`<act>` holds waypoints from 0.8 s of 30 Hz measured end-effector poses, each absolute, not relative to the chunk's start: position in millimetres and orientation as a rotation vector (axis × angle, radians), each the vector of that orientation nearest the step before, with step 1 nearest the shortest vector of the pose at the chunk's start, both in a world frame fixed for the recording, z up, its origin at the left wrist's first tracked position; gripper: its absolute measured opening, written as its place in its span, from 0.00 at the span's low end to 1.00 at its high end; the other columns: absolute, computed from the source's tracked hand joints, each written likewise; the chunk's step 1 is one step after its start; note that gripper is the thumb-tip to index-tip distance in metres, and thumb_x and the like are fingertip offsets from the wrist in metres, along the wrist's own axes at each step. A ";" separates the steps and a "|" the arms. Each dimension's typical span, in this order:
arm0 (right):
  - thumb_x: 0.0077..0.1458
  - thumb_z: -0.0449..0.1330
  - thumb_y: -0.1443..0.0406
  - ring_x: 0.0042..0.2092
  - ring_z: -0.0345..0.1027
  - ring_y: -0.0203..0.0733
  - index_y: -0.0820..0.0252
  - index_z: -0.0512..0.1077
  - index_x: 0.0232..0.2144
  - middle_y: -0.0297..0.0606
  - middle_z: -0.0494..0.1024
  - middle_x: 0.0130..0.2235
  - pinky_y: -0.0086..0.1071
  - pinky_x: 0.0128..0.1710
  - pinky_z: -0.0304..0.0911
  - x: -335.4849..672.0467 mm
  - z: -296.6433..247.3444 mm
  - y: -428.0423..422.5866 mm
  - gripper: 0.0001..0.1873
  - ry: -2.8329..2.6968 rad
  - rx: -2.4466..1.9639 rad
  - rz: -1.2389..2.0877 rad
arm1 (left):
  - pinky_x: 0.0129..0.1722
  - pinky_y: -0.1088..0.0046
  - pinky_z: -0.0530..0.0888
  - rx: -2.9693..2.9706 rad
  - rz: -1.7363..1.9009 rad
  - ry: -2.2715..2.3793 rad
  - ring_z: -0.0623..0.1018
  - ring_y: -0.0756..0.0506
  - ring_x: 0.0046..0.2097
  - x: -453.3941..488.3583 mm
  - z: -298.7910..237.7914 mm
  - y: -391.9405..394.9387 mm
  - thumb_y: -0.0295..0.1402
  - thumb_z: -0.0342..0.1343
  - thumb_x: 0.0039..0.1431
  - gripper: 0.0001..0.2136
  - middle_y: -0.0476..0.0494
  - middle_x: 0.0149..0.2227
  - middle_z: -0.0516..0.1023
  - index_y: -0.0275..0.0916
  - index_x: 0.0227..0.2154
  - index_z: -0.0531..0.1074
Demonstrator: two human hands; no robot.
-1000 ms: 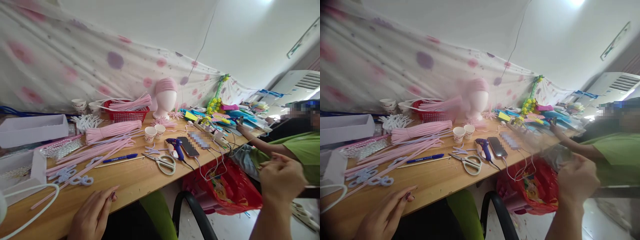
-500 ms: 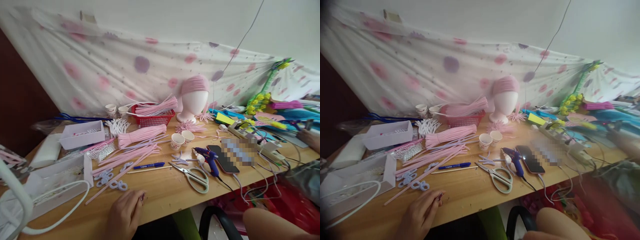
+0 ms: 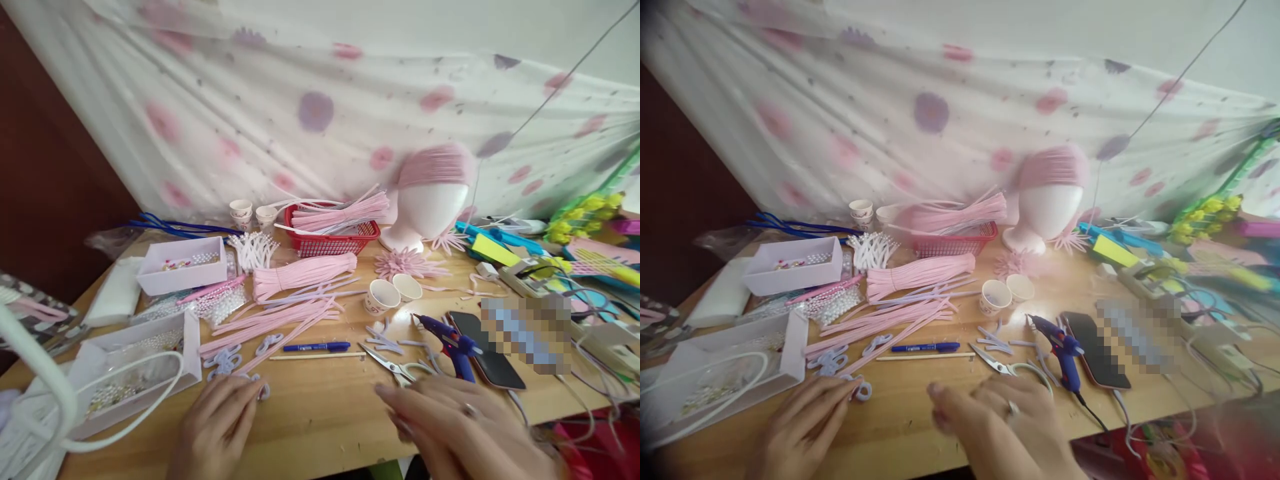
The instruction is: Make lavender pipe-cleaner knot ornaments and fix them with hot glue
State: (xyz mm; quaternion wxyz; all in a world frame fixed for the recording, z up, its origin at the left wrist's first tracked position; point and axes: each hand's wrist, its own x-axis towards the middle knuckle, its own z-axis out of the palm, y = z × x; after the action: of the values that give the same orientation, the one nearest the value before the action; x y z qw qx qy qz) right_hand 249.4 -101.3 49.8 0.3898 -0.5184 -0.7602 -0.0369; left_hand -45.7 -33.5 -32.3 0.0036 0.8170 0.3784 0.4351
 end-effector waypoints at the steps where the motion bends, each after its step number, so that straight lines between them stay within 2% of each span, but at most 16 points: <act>1: 0.66 0.60 0.63 0.21 0.74 0.37 0.51 0.79 0.43 0.29 0.79 0.21 0.27 0.25 0.69 241.2 45.7 -86.9 0.08 -1.938 -1.266 -0.145 | 0.39 0.76 0.77 2.549 1.370 1.214 0.82 0.49 0.34 -48.1 -31.0 -29.8 0.26 0.50 0.70 0.10 0.48 0.32 0.82 0.41 0.40 0.76; 3: 0.69 0.56 0.62 0.16 0.69 0.33 0.56 0.77 0.39 0.27 0.75 0.17 0.25 0.19 0.62 229.5 24.6 -70.1 0.11 -1.826 -1.361 -0.077 | 0.38 0.76 0.77 2.536 1.371 1.267 0.82 0.49 0.33 -52.5 -29.4 -20.6 0.26 0.51 0.69 0.09 0.47 0.32 0.81 0.41 0.39 0.77; 5: 0.71 0.53 0.58 0.12 0.63 0.32 0.57 0.75 0.30 0.25 0.69 0.13 0.25 0.16 0.60 224.9 -6.1 -66.9 0.19 -1.649 -1.503 0.097 | 0.39 0.75 0.77 2.543 1.335 1.304 0.82 0.48 0.35 -55.6 -28.0 -8.4 0.27 0.52 0.68 0.09 0.47 0.33 0.82 0.41 0.39 0.77; 6: 0.72 0.50 0.57 0.12 0.63 0.33 0.57 0.75 0.30 0.25 0.68 0.13 0.25 0.18 0.63 224.6 -21.5 -68.3 0.21 -1.569 -1.576 0.194 | 0.40 0.74 0.78 2.549 1.300 1.316 0.83 0.46 0.36 -56.0 -26.7 -1.3 0.28 0.51 0.68 0.09 0.46 0.35 0.83 0.41 0.40 0.77; 8: 0.72 0.48 0.55 0.14 0.65 0.35 0.58 0.77 0.37 0.27 0.70 0.14 0.27 0.19 0.68 225.5 -47.1 -71.6 0.21 -1.382 -1.643 0.347 | 0.43 0.70 0.79 2.559 1.177 1.326 0.84 0.43 0.41 -53.2 -21.8 13.9 0.29 0.50 0.69 0.10 0.43 0.38 0.85 0.41 0.42 0.78; 10: 0.70 0.50 0.55 0.21 0.76 0.40 0.58 0.76 0.48 0.37 0.81 0.24 0.30 0.22 0.74 226.2 -63.7 -71.8 0.19 -1.258 -1.558 0.425 | 0.44 0.66 0.79 2.567 0.951 1.361 0.85 0.41 0.42 -44.3 -12.9 28.9 0.31 0.48 0.69 0.13 0.42 0.40 0.86 0.40 0.42 0.79; 11: 0.70 0.51 0.55 0.27 0.81 0.43 0.57 0.74 0.53 0.43 0.85 0.34 0.32 0.23 0.77 226.2 -69.0 -70.5 0.20 -1.206 -1.496 0.451 | 0.44 0.64 0.79 2.552 0.748 1.396 0.85 0.39 0.44 -37.7 -7.3 35.7 0.30 0.47 0.68 0.14 0.40 0.43 0.86 0.40 0.43 0.79; 13: 0.70 0.50 0.59 0.41 0.84 0.49 0.54 0.71 0.59 0.51 0.83 0.51 0.35 0.28 0.81 226.1 -75.6 -67.3 0.20 -1.156 -1.387 0.487 | 0.45 0.62 0.79 2.481 0.321 1.465 0.84 0.38 0.48 -22.4 5.0 47.6 0.27 0.46 0.67 0.16 0.38 0.47 0.85 0.40 0.44 0.79; 15: 0.70 0.51 0.64 0.49 0.82 0.52 0.53 0.71 0.60 0.49 0.80 0.57 0.38 0.37 0.83 227.1 -79.7 -65.8 0.20 -1.193 -1.349 0.514 | 0.49 0.62 0.77 2.476 0.234 1.450 0.83 0.37 0.50 -8.5 15.9 58.1 0.24 0.47 0.65 0.16 0.38 0.48 0.85 0.40 0.44 0.80; 16: 0.69 0.51 0.66 0.50 0.81 0.51 0.53 0.71 0.59 0.48 0.81 0.55 0.39 0.41 0.82 228.1 -81.5 -66.2 0.20 -1.237 -1.345 0.510 | 0.49 0.62 0.77 2.471 0.212 1.450 0.83 0.38 0.50 -3.5 20.1 63.4 0.24 0.47 0.65 0.16 0.37 0.49 0.84 0.40 0.44 0.80; 18: 0.68 0.51 0.68 0.45 0.83 0.47 0.53 0.74 0.56 0.43 0.86 0.47 0.37 0.42 0.81 231.0 -85.2 -68.9 0.19 -1.339 -1.343 0.455 | 0.49 0.65 0.76 2.456 0.186 1.446 0.82 0.38 0.51 1.0 26.0 74.7 0.23 0.49 0.64 0.16 0.37 0.49 0.84 0.40 0.44 0.80; 21: 0.69 0.50 0.68 0.27 0.81 0.39 0.55 0.74 0.54 0.35 0.84 0.31 0.29 0.30 0.78 234.8 -89.5 -74.4 0.18 -1.441 -1.353 0.424 | 0.48 0.68 0.75 2.414 0.162 1.459 0.83 0.39 0.48 -4.2 30.3 91.8 0.21 0.50 0.60 0.16 0.40 0.45 0.86 0.42 0.40 0.82; 24: 0.71 0.49 0.63 0.15 0.68 0.36 0.58 0.76 0.48 0.27 0.72 0.17 0.26 0.18 0.68 236.1 -88.0 -77.3 0.16 -1.389 -1.405 0.438 | 0.45 0.69 0.74 2.363 0.170 1.490 0.84 0.40 0.44 -15.4 33.0 101.6 0.23 0.51 0.61 0.15 0.43 0.42 0.87 0.43 0.37 0.83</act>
State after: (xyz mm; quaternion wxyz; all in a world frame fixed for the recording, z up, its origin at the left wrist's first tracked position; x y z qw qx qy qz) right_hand 236.1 -77.3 -88.0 0.5303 -0.5885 -0.5820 0.1836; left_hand -15.4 101.6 33.0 0.1706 0.8319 0.5246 0.0600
